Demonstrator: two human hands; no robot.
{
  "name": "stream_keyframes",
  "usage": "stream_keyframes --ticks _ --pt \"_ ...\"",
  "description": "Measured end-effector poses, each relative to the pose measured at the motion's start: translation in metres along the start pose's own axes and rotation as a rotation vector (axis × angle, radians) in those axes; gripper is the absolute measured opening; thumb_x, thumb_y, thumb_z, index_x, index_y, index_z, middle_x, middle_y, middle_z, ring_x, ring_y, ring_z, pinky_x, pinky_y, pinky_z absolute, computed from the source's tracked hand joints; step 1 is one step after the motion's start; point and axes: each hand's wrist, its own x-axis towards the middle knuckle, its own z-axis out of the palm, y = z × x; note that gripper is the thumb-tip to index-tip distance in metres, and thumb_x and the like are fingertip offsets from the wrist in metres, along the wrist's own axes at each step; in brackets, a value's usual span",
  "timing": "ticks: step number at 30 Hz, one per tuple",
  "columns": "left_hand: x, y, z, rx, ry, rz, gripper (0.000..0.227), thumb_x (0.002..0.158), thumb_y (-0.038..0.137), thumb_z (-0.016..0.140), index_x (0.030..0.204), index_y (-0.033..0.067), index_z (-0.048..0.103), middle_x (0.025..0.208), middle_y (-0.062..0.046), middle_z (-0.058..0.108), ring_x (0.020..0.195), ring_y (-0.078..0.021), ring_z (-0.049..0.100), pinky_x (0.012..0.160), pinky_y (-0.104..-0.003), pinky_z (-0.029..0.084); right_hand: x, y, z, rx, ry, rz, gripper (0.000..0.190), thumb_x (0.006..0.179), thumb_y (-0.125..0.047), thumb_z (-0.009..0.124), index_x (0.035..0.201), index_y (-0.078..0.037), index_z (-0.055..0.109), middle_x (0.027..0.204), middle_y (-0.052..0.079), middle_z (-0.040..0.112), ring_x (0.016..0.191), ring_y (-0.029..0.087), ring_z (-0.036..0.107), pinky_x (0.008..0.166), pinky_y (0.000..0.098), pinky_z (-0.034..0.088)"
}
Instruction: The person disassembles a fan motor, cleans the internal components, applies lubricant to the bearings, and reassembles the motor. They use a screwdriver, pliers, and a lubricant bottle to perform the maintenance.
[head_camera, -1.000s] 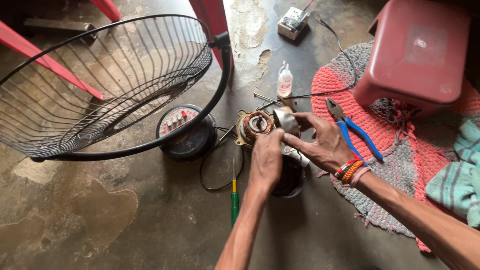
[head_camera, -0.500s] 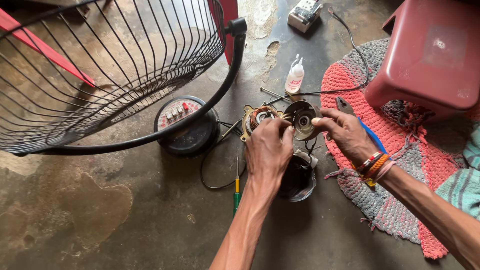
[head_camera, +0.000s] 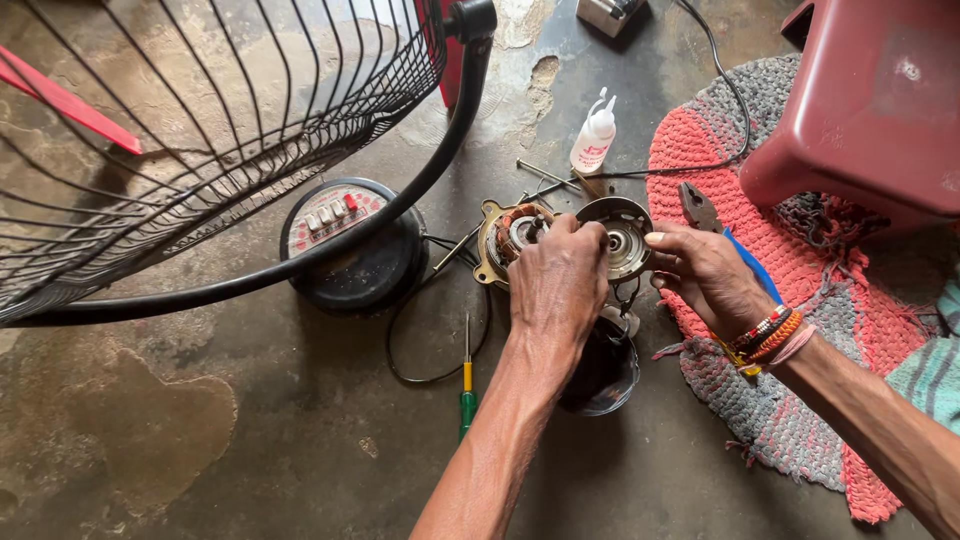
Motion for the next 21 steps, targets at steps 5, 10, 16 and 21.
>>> stream_keyframes --ticks 5,10,16,21 --pt "0.007 -0.006 0.006 0.055 -0.042 0.068 0.013 0.092 0.022 0.066 0.095 0.0103 0.073 0.090 -0.014 0.070 0.080 -0.0382 0.072 0.067 -0.052 0.056 0.003 -0.001 0.000 -0.007 0.029 0.050 0.028 0.095 -0.024 0.062 0.117 -0.009 0.066 0.103 -0.004 0.070 0.088 0.007 0.061 0.075 0.0246 0.044" --pt "0.008 -0.005 0.009 0.000 -0.111 0.001 0.014 0.094 0.020 0.063 0.095 0.0091 0.073 0.084 -0.017 0.072 0.079 -0.0387 0.072 0.068 -0.051 0.056 0.008 0.002 -0.006 0.015 -0.022 0.005 0.027 0.099 -0.024 0.064 0.119 -0.005 0.067 0.103 -0.003 0.067 0.087 0.007 0.058 0.076 0.0266 0.046" --pt "-0.004 -0.002 0.004 -0.131 0.034 -0.072 0.020 0.093 0.019 0.059 0.104 0.0075 0.073 0.090 -0.019 0.074 0.083 -0.0407 0.072 0.072 -0.052 0.058 0.016 0.002 -0.004 0.029 0.019 0.055 0.028 0.096 -0.025 0.061 0.116 -0.006 0.067 0.103 0.000 0.071 0.088 0.008 0.061 0.074 0.0268 0.047" --pt "-0.004 -0.003 -0.003 -0.150 0.009 -0.181 0.024 0.093 0.019 0.059 0.111 0.0101 0.074 0.094 -0.018 0.075 0.086 -0.0395 0.073 0.074 -0.051 0.058 0.021 0.002 -0.004 0.033 0.030 0.061 0.026 0.097 -0.024 0.060 0.114 -0.006 0.067 0.103 0.001 0.071 0.090 0.008 0.061 0.075 0.0273 0.048"
